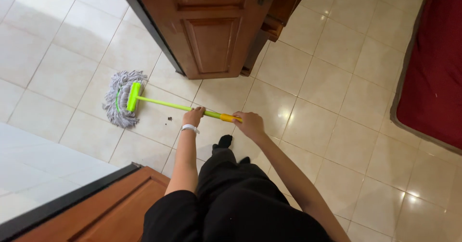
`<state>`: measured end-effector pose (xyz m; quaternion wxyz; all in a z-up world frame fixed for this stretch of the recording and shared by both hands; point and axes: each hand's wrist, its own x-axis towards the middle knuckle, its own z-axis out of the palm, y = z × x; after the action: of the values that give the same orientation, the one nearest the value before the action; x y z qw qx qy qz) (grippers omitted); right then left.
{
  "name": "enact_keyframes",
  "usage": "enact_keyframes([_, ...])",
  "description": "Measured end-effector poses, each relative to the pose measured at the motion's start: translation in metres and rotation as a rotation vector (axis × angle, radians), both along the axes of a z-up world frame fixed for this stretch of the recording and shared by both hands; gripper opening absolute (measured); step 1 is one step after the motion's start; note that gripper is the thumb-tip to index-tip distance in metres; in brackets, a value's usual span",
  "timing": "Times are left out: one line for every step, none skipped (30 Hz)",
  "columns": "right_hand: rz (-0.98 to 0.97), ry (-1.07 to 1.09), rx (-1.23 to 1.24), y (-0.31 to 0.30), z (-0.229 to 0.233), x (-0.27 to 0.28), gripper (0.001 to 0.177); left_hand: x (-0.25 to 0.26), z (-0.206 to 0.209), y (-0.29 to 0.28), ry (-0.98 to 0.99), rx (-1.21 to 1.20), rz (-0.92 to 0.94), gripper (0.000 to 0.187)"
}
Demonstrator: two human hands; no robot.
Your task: Mopping the tiled floor across different rooms using a standard mop
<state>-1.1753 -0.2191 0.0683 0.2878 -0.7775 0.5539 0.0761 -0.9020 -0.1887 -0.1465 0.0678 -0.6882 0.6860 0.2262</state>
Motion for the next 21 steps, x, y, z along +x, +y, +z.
enact_keyframes([-0.012,-0.006,-0.004,-0.003,0.006,-0.002,0.030,-0.002,0.004,-0.003,-0.006,-0.004,-0.012,0.026])
enact_keyframes([0.002,-0.013,0.025,-0.006,0.013,-0.005,0.031,-0.006,0.008,-0.007,-0.030,-0.002,-0.021,0.025])
enact_keyframes([0.011,-0.019,0.055,-0.007,0.020,-0.010,0.032,-0.012,0.012,-0.009,-0.053,0.000,-0.036,0.025])
enact_keyframes([-0.006,-0.024,0.052,-0.008,0.019,-0.023,0.032,-0.021,0.011,-0.010,-0.058,-0.003,-0.053,0.025])
enact_keyframes([-0.005,-0.001,0.078,-0.009,0.019,-0.039,0.034,-0.034,0.010,-0.012,-0.024,-0.007,-0.089,0.025])
enact_keyframes([-0.004,0.021,0.105,-0.010,0.019,-0.057,0.036,-0.048,0.009,-0.014,0.010,-0.010,-0.125,0.025])
enact_keyframes([-0.020,0.021,0.102,-0.013,0.027,-0.079,0.036,-0.067,0.012,-0.018,0.010,-0.012,-0.141,0.025])
enact_keyframes([-0.038,0.032,0.154,-0.015,0.034,-0.102,0.039,-0.087,0.014,-0.021,0.045,0.005,-0.216,0.030])
enact_keyframes([-0.053,0.043,0.208,-0.016,0.040,-0.125,0.042,-0.108,0.015,-0.021,0.080,0.024,-0.289,0.035])
enact_keyframes([-0.066,0.043,0.208,-0.017,0.046,-0.151,0.042,-0.131,0.010,-0.025,0.081,0.024,-0.302,0.035])
enact_keyframes([-0.088,0.070,0.212,-0.016,0.052,-0.179,0.042,-0.156,0.006,-0.027,0.093,0.012,-0.363,0.038])
enact_keyframes([-0.110,0.097,0.217,-0.014,0.059,-0.207,0.042,-0.183,0.002,-0.028,0.105,0.000,-0.423,0.042])
enact_keyframes([-0.122,0.098,0.212,-0.013,0.070,-0.237,0.042,-0.217,0.007,-0.032,0.106,-0.004,-0.435,0.042])
enact_keyframes([-0.132,0.144,0.205,-0.011,0.082,-0.267,0.043,-0.252,0.012,-0.036,0.167,0.006,-0.439,0.044])
enact_keyframes([-0.148,0.190,0.200,-0.006,0.092,-0.297,0.043,-0.287,0.016,-0.037,0.229,0.019,-0.450,0.047])
enact_keyframes([-0.167,0.190,0.199,-0.001,0.102,-0.329,0.043,-0.322,0.024,-0.036,0.231,0.018,-0.468,0.047])
enact_keyframes([-0.181,0.220,0.188,0.004,0.115,-0.365,0.044,-0.362,0.033,-0.036,0.284,0.016,-0.501,0.050])
enact_keyframes([-0.196,0.249,0.178,0.011,0.128,-0.400,0.045,-0.402,0.043,-0.034,0.337,0.014,-0.534,0.053])
enact_keyframes([-0.218,0.256,0.166,0.016,0.143,-0.436,0.045,-0.443,0.056,-0.035,0.343,0.001,-0.555,0.053])
enact_keyframes([-0.293,0.320,0.174,0.021,0.157,-0.470,0.045,-0.482,0.069,-0.036,0.403,-0.051,-0.629,0.048])
enact_keyframes([-0.366,0.384,0.199,0.033,0.168,-0.502,0.044,-0.517,0.080,-0.025,0.466,-0.087,-0.699,0.043])
